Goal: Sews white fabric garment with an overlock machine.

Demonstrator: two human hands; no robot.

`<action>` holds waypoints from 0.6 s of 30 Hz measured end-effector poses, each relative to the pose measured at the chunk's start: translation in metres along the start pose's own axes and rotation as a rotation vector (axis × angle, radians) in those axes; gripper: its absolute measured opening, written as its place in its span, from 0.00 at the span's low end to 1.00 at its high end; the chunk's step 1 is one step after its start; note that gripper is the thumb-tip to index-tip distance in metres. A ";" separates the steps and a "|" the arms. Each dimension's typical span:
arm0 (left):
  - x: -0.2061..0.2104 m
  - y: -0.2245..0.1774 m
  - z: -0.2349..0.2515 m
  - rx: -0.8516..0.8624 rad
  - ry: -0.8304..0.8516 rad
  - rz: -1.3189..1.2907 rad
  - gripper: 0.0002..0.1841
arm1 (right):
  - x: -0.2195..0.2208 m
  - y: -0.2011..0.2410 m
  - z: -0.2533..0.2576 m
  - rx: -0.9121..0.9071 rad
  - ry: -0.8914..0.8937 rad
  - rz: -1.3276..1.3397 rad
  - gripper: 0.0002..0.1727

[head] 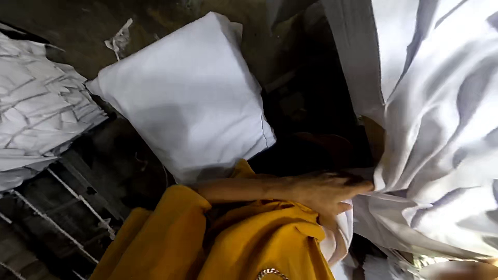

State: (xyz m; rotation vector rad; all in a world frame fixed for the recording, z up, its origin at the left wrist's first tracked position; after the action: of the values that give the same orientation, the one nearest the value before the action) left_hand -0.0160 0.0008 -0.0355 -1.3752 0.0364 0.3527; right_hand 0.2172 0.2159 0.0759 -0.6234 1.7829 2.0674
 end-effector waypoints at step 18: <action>0.006 0.002 0.003 0.039 0.171 0.028 0.39 | -0.001 0.007 -0.010 -0.003 -0.076 -0.057 0.06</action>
State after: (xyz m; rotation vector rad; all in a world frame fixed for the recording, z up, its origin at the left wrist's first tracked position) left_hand -0.0114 0.0057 -0.0378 -1.3647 0.2028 0.2560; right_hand 0.2156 0.2048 0.0812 -0.5818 1.7011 2.0284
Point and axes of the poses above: each hand's wrist, its own z-axis towards the middle knuckle, its own x-axis out of the palm, y = z × x, the point moved 6 cm from there along z, towards the middle knuckle, and after that the axes turned 3 degrees about -y, right-handed, at the moved point
